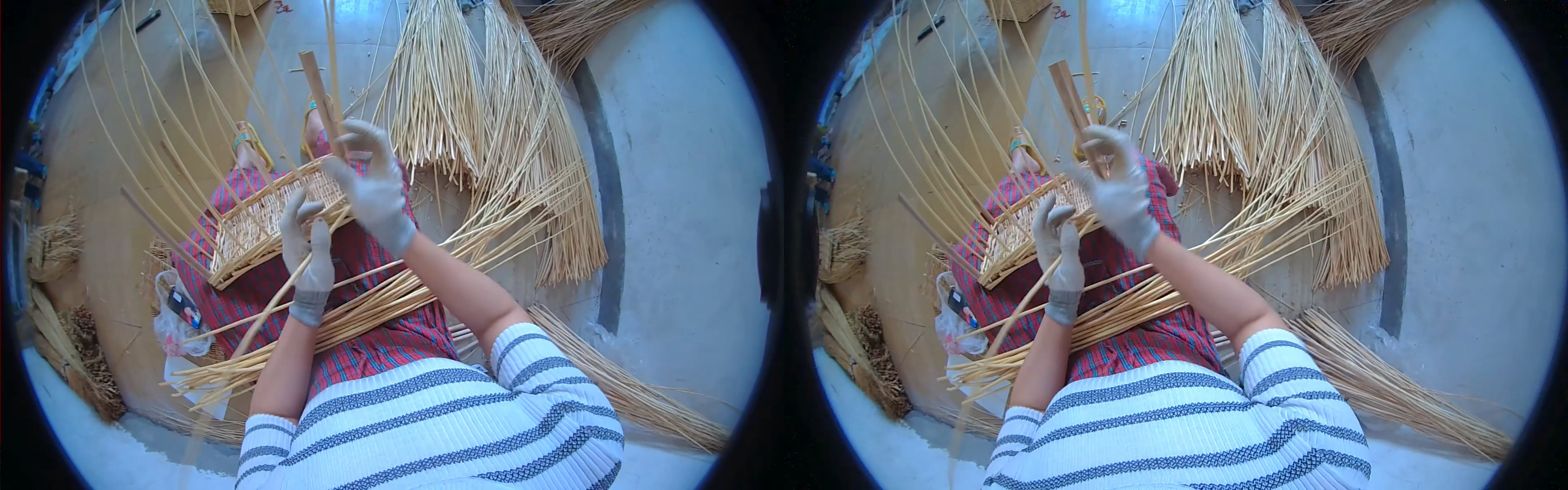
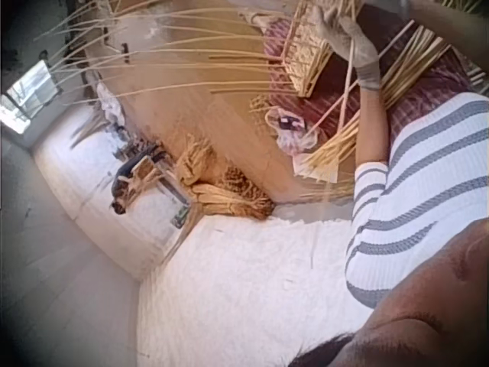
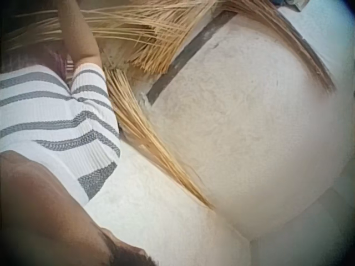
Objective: Weaving a rectangular basket using long reeds while sitting on the workshop floor.
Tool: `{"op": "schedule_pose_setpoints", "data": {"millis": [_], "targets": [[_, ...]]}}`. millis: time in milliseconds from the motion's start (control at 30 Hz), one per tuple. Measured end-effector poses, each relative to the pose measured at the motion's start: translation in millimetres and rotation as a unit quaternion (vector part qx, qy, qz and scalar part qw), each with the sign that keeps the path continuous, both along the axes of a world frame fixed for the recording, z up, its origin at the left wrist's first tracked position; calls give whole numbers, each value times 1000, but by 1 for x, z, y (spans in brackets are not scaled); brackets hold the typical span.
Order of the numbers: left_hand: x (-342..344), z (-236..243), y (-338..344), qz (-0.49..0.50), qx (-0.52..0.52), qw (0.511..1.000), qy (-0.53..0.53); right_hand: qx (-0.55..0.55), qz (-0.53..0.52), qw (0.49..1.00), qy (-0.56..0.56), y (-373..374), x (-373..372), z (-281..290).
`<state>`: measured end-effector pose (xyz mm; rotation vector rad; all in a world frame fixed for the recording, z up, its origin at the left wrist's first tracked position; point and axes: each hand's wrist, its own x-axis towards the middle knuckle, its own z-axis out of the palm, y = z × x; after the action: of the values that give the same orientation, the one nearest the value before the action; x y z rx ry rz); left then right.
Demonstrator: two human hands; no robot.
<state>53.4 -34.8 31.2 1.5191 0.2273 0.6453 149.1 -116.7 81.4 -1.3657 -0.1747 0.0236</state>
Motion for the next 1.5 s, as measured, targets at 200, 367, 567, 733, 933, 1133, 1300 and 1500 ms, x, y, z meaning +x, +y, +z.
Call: {"op": "schedule_pose_setpoints", "data": {"millis": [200, 367, 567, 733, 933, 1133, 1300, 1500], "targets": [[-7, -20, 68, 24, -283, 941, 184, -351, -15, 931, 101, 2, 9, -57], [-12, -22, 81, -16, -296, 935, 196, -433, 234, 871, -10, -44, 26, -35], [36, 22, 55, -114, 97, 984, 100, -580, 176, 794, -30, -33, 20, -32], [151, 55, 48, -107, 40, 985, 133, -514, -53, 854, -59, -12, 0, -70], [171, 59, 27, -424, -324, 839, 102, -456, -129, 876, -87, -7, -10, -92], [131, 84, 22, -224, 43, 970, 88, -469, -123, 873, -50, -11, -4, -88], [14, 81, 62, -301, 218, 899, 232, -524, -163, 829, -106, -33, -7, -102], [-101, 16, 111, -136, 345, 876, 310, -308, -59, 947, -62, -39, -22, -39]]}}
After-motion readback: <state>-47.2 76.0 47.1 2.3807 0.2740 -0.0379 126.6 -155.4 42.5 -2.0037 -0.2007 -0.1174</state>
